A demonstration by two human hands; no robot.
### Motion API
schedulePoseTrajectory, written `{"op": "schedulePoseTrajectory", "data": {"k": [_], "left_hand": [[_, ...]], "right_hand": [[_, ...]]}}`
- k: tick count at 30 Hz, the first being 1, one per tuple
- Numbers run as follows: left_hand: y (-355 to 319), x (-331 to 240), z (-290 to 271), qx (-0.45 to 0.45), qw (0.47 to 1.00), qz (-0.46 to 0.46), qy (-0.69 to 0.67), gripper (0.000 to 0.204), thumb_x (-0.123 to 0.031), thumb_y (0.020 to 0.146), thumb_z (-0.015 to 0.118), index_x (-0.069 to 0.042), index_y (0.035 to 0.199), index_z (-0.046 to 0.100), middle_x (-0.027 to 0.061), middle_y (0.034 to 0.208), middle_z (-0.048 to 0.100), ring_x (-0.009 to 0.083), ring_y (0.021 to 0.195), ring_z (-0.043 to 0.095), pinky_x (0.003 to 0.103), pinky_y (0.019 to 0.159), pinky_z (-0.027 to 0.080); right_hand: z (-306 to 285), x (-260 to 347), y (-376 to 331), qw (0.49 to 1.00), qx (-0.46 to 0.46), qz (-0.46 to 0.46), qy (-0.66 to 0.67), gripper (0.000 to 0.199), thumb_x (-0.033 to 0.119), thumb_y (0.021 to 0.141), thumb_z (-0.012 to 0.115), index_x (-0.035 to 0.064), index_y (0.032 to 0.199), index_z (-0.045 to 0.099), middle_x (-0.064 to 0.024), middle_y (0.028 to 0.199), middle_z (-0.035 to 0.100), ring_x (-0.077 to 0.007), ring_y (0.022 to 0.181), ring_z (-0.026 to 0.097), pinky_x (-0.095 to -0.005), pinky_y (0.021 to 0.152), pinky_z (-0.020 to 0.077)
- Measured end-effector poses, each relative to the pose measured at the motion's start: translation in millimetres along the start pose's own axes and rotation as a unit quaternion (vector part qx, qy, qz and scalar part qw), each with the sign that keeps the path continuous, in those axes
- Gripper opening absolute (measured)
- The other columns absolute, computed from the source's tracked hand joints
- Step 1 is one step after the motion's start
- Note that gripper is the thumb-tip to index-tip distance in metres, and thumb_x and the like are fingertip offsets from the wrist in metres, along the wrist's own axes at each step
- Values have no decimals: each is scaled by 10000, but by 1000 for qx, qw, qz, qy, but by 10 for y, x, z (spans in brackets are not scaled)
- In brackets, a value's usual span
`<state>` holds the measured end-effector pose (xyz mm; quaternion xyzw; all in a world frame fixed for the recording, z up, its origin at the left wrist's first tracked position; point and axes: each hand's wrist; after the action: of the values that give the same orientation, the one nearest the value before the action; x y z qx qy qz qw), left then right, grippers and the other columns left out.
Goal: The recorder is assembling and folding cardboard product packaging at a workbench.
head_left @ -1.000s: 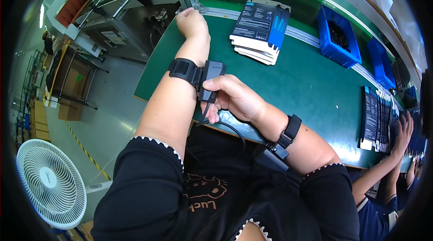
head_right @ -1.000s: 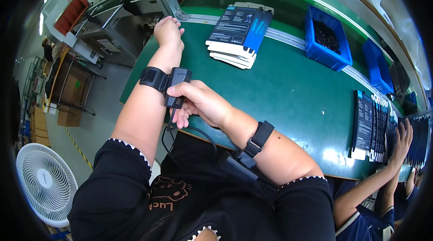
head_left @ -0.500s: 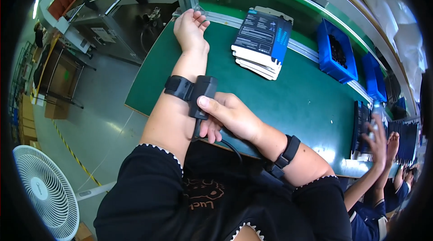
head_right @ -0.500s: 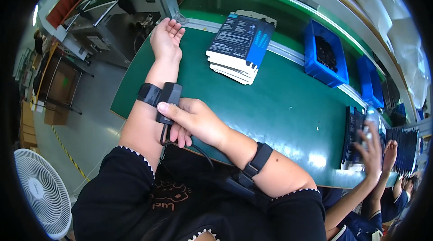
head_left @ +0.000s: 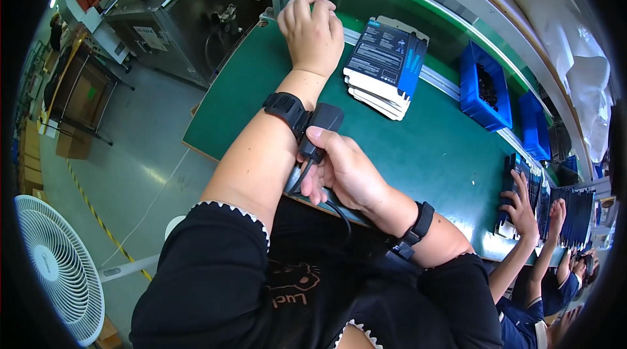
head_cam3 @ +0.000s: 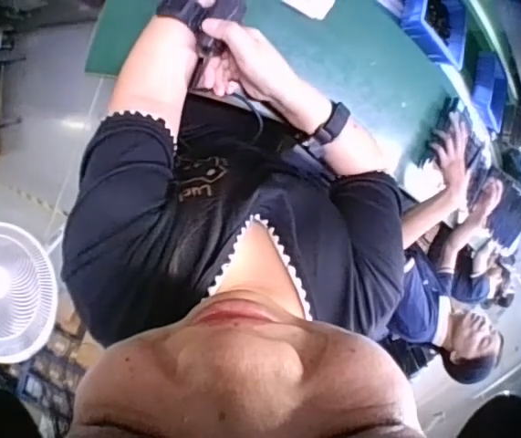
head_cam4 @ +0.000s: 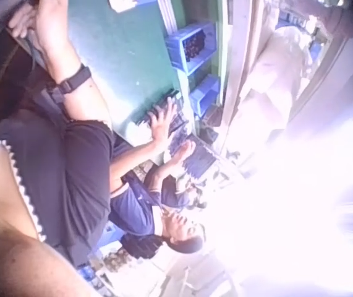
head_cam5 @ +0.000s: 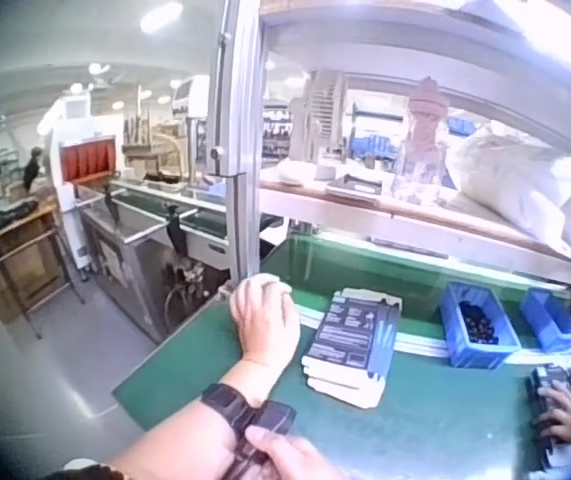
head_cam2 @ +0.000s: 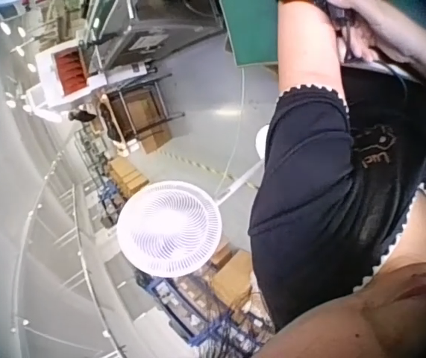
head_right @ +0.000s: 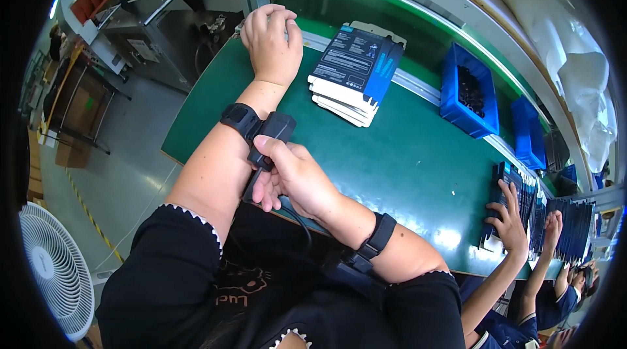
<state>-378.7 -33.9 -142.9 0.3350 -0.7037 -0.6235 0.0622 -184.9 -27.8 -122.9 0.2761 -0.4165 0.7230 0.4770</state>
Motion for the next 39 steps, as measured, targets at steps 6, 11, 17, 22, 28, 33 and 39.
{"op": "schedulePoseTrajectory", "data": {"k": [6,11,17,22,28,33,39], "left_hand": [[130,-72,15,-10,744,-535,-400,131,-108,797,534,-33,894,580,63,773,564,175,706,548,310,594,458],[-38,-41,-20,-27,509,-703,-497,98,-113,863,471,-29,892,512,54,840,525,167,762,529,351,709,466],[66,40,-103,-102,385,-685,-611,133,-98,876,410,22,888,465,106,855,502,207,778,507,376,739,452],[0,79,-43,-102,136,-695,-698,239,-191,926,367,31,904,453,129,857,504,237,785,500,387,743,430],[-3,187,-74,-150,98,-644,-744,387,-331,941,299,21,901,456,126,839,500,224,785,495,379,730,418],[50,254,-101,-220,130,-674,-693,455,-397,945,273,4,848,466,96,768,491,216,727,501,388,691,425],[292,-74,13,-211,74,-677,-701,467,-421,943,279,-8,828,462,94,750,491,210,697,502,380,666,435]], "right_hand": [[-61,-19,-11,986,46,-52,-155,579,527,897,429,-46,948,494,-100,574,575,-120,430,542,-204,384,407],[-77,-23,-50,981,45,-58,-181,544,519,896,446,-19,908,526,-56,576,563,-93,444,529,-196,402,399],[-79,-20,-23,985,76,-72,-135,439,432,918,468,0,870,531,-52,594,570,-89,481,535,-199,434,409],[-119,-48,28,972,-21,-154,-175,328,339,906,530,12,876,523,-37,610,571,-83,505,529,-211,453,411],[-151,0,53,979,-21,-112,-167,232,202,903,552,5,1002,479,-69,767,603,-83,578,557,-181,492,424],[-147,-59,89,965,-26,-143,-219,285,132,891,542,-47,1081,427,-87,841,590,-108,626,581,-210,489,458],[-219,-91,138,949,-30,-202,-239,325,13,858,467,-34,1179,446,-105,772,589,-135,563,578,-241,454,465]]}}
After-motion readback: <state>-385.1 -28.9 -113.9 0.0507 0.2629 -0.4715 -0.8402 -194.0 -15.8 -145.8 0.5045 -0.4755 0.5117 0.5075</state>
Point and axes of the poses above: each hand's wrist, its own y-axis towards the middle knuckle, its own z-axis out of the palm, x = y × z
